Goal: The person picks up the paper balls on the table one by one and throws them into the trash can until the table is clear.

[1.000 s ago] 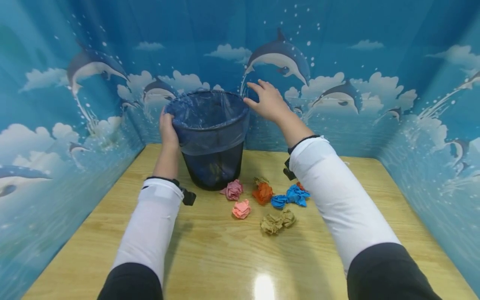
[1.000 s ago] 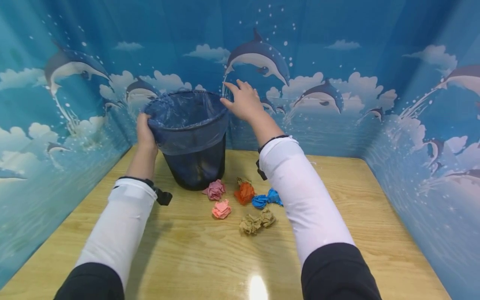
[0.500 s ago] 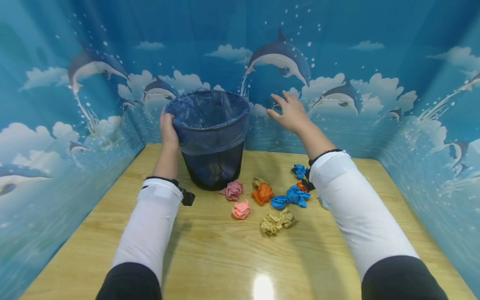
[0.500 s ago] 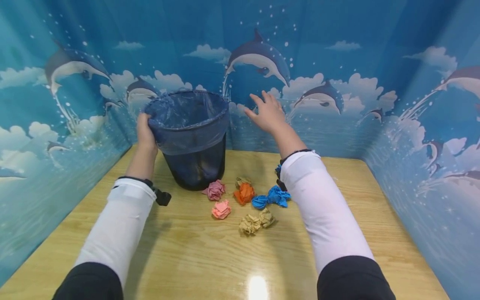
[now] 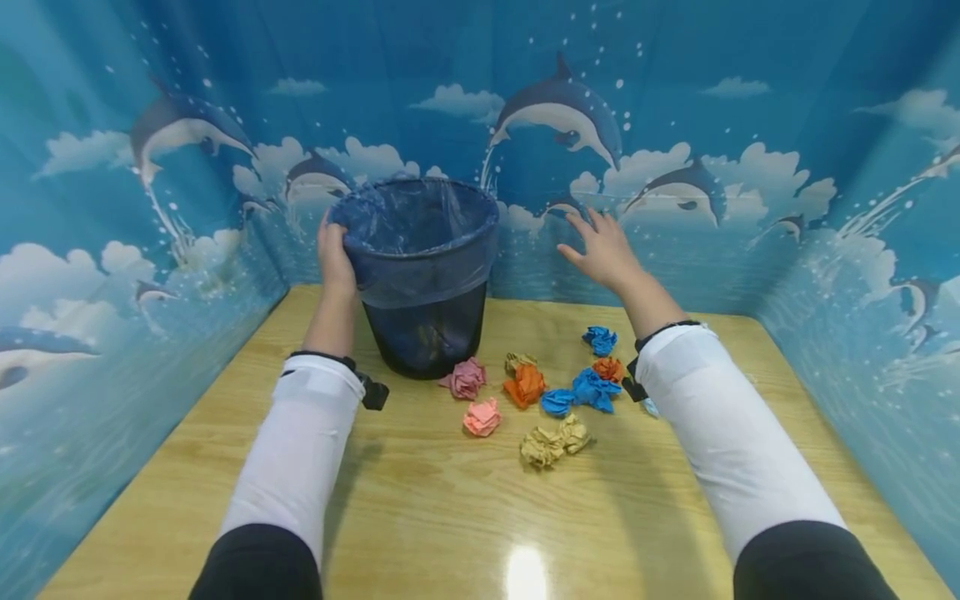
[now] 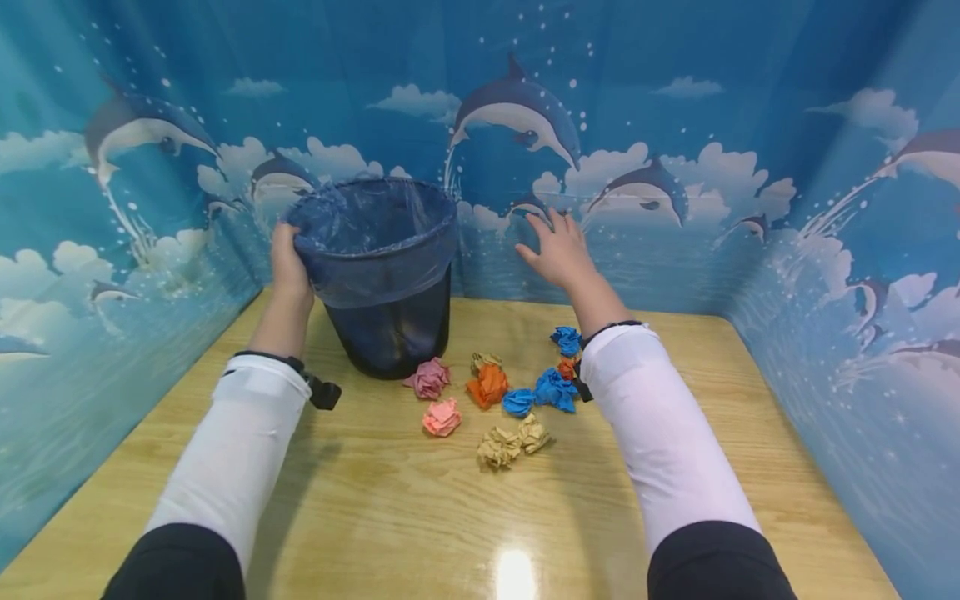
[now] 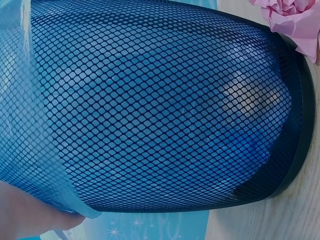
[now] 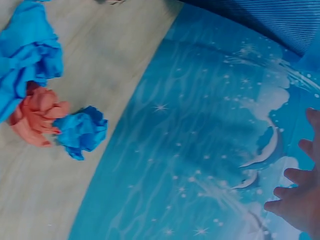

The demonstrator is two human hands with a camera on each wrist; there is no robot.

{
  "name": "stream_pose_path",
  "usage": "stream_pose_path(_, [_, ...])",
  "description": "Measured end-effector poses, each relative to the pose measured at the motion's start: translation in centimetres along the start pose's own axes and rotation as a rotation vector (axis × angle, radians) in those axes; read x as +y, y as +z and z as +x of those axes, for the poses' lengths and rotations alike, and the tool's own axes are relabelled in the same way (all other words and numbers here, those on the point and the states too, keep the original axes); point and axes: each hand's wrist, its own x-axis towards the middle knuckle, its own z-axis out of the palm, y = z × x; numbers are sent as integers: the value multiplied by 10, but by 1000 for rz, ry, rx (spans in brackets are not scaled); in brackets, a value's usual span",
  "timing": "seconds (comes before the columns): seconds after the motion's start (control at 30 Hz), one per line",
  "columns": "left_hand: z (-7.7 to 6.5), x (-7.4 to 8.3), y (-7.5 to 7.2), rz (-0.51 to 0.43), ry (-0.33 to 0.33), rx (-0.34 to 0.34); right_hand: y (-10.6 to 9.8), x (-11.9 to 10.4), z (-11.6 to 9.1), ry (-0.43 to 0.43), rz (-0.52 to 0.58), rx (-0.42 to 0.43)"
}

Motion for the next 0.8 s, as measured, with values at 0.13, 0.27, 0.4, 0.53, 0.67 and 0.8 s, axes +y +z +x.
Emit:
stream_pose_path(0.13, [1, 0, 0, 9, 3, 3, 10, 9, -3, 16, 10, -7])
stream_pose_path(0.27, [2, -1, 0, 15, 12, 4, 16, 17, -6, 34, 13, -25])
stream_pose_path(0.4, [2, -2, 0, 10, 16, 0, 22, 24, -11, 47, 7, -50])
stream_pose_path(0.53, [1, -2, 0, 13, 6, -3, 29, 33, -14, 69, 11, -74])
stream_pose_path(0.67, [1, -2, 0, 19, 4, 0, 39, 42, -16, 84, 2, -83])
stream_pose_path(0.8, [2, -1, -1, 25, 11, -3, 48, 49, -17, 93, 4, -93])
